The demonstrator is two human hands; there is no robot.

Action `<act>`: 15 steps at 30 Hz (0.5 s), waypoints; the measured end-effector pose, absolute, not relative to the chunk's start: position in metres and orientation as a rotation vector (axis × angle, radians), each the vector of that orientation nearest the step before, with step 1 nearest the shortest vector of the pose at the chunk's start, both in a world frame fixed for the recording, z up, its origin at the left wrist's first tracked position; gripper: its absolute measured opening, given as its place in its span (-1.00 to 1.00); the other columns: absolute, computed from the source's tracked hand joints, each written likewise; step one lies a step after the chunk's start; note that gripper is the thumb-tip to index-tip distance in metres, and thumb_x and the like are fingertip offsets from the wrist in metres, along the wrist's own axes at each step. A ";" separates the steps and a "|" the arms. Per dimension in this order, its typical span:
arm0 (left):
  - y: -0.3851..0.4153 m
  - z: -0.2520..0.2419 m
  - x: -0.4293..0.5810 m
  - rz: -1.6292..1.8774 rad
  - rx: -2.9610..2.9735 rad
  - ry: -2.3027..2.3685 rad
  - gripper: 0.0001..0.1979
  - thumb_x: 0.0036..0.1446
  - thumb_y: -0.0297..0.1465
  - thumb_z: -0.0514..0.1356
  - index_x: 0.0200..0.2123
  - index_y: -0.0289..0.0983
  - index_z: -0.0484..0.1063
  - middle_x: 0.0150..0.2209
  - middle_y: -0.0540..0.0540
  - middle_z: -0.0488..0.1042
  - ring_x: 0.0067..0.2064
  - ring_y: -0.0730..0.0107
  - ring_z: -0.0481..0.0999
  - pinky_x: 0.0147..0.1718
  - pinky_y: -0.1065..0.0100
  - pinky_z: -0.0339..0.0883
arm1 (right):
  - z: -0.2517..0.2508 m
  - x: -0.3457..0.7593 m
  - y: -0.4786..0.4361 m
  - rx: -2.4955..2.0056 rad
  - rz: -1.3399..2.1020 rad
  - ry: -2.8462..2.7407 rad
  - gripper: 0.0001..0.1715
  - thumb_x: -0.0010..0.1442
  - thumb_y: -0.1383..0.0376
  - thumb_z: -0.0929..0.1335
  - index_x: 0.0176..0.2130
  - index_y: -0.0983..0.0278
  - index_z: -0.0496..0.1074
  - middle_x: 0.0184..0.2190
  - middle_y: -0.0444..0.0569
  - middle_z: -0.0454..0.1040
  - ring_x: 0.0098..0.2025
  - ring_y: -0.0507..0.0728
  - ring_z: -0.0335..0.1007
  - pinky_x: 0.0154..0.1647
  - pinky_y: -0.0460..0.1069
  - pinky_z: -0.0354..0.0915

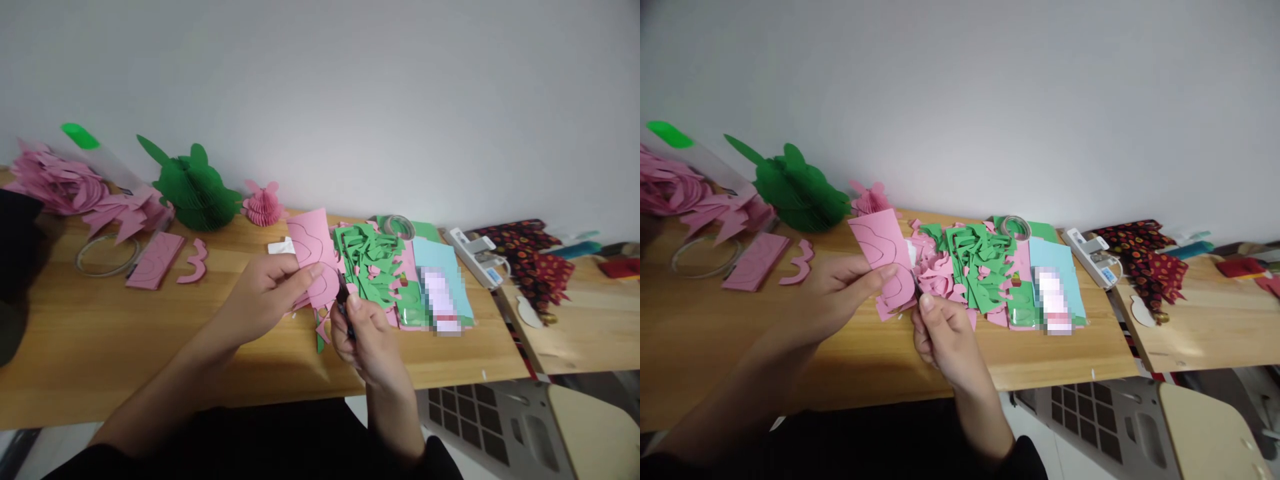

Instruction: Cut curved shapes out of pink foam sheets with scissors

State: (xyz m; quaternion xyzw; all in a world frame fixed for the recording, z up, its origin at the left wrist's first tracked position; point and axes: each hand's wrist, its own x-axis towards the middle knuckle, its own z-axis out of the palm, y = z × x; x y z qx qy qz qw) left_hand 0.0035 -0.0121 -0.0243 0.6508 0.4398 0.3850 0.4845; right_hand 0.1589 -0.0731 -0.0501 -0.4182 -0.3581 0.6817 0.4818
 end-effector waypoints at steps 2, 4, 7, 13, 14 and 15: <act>-0.012 -0.025 0.004 0.937 1.582 1.072 -0.58 0.15 -0.28 0.13 -0.70 -0.26 0.13 -0.69 0.09 0.11 -0.61 0.54 0.13 -0.63 0.46 0.03 | -0.051 0.159 -0.073 -1.020 1.666 -0.863 -0.40 0.19 -0.13 0.33 -0.57 0.25 0.19 -0.78 -0.36 -0.03 -0.77 -0.14 -0.29 -0.82 -0.21 -0.25; -0.012 -0.025 0.004 0.937 1.586 1.061 -0.57 0.16 -0.30 0.12 -0.71 -0.26 0.14 -0.70 0.09 0.13 -0.62 0.54 0.15 -0.64 0.46 0.04 | -0.053 0.160 -0.072 -1.013 1.667 -0.856 -0.40 0.19 -0.13 0.33 -0.57 0.25 0.18 -0.78 -0.36 -0.03 -0.77 -0.14 -0.29 -0.82 -0.21 -0.25; -0.013 -0.025 0.007 0.934 1.589 1.063 -0.58 0.15 -0.32 0.12 -0.72 -0.26 0.16 -0.72 0.09 0.16 -0.64 0.55 0.16 -0.66 0.45 0.02 | -0.055 0.160 -0.072 -0.989 1.662 -0.846 -0.40 0.20 -0.12 0.32 -0.58 0.25 0.17 -0.79 -0.35 -0.03 -0.77 -0.14 -0.27 -0.82 -0.21 -0.24; -0.015 -0.034 0.011 0.937 1.525 1.126 -0.58 0.16 -0.33 0.14 -0.72 -0.24 0.19 -0.74 0.09 0.19 -0.63 0.52 0.19 -0.63 0.41 0.07 | -0.056 0.162 -0.072 -0.962 1.668 -0.826 -0.40 0.19 -0.14 0.31 -0.57 0.23 0.15 -0.78 -0.36 -0.01 -0.78 -0.14 -0.28 -0.82 -0.19 -0.23; -0.014 -0.038 0.012 0.940 1.516 1.126 -0.58 0.16 -0.31 0.15 -0.72 -0.24 0.19 -0.73 0.09 0.19 -0.62 0.51 0.20 -0.61 0.41 0.09 | -0.056 0.163 -0.072 -0.964 1.667 -0.829 -0.40 0.18 -0.15 0.31 -0.58 0.22 0.14 -0.79 -0.36 0.00 -0.78 -0.14 -0.28 -0.82 -0.19 -0.23; -0.014 -0.041 0.012 0.939 1.504 1.127 -0.58 0.16 -0.30 0.17 -0.70 -0.24 0.21 -0.72 0.09 0.21 -0.60 0.50 0.22 -0.60 0.40 0.10 | -0.055 0.163 -0.072 -0.968 1.667 -0.831 -0.39 0.17 -0.16 0.31 -0.58 0.22 0.13 -0.79 -0.36 -0.01 -0.78 -0.14 -0.27 -0.82 -0.19 -0.23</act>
